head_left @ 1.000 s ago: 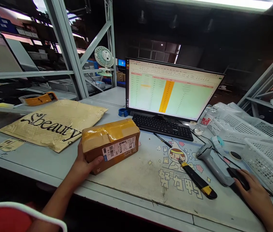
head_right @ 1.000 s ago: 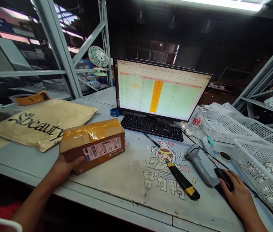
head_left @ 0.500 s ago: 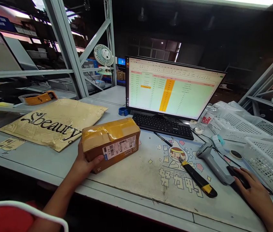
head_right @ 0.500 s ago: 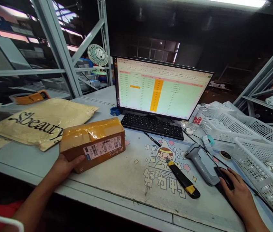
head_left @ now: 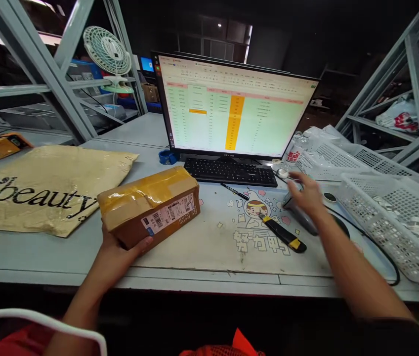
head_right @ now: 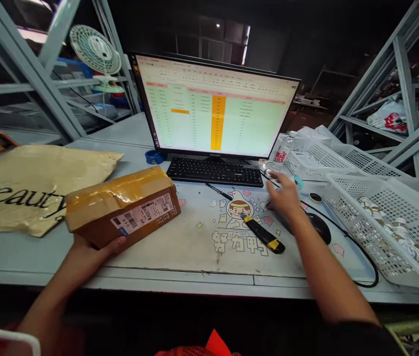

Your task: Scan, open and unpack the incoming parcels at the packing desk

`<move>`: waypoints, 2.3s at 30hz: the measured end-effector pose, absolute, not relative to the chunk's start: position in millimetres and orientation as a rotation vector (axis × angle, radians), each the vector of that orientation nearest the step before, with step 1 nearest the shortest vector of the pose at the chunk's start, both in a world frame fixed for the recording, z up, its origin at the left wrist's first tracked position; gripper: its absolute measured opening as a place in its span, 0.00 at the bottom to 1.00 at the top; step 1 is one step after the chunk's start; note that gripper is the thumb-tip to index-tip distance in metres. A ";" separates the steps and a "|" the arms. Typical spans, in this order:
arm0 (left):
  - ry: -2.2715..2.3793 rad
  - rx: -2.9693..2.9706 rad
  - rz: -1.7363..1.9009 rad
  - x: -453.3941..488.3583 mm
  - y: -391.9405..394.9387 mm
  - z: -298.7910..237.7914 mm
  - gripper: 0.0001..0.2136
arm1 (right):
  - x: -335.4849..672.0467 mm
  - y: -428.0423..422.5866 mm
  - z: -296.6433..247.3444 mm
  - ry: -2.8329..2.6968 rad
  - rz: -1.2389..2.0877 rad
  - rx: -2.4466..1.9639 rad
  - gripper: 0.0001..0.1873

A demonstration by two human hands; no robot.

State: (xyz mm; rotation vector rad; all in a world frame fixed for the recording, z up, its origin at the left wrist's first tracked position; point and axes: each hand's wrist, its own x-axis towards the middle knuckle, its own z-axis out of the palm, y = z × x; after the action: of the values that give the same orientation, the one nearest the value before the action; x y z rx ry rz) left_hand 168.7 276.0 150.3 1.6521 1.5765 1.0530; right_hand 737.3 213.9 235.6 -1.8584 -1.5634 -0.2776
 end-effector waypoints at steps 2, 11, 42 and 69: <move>1.603 1.650 1.032 167.9 276.7 148.7 0.56 | 696.8 274.4 233.2 -1.738 -0.099 -1.940 0.26; 1.541 1.596 1.098 168.5 275.1 149.8 0.60 | 623.7 404.1 201.9 -1.792 -0.004 -2.171 0.31; 1.420 1.589 1.181 169.3 270.9 151.2 0.63 | 909.4 60.4 99.0 -1.281 -0.429 -1.998 0.35; 1.489 1.607 1.197 168.2 274.3 148.4 0.55 | 901.0 60.0 89.9 -1.488 -0.454 -2.041 0.34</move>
State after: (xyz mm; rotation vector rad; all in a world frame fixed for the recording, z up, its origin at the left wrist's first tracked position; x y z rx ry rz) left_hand 168.2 274.3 148.4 1.6070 1.4888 1.1967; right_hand 901.0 60.0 89.9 -2.0413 -1.4882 -0.4540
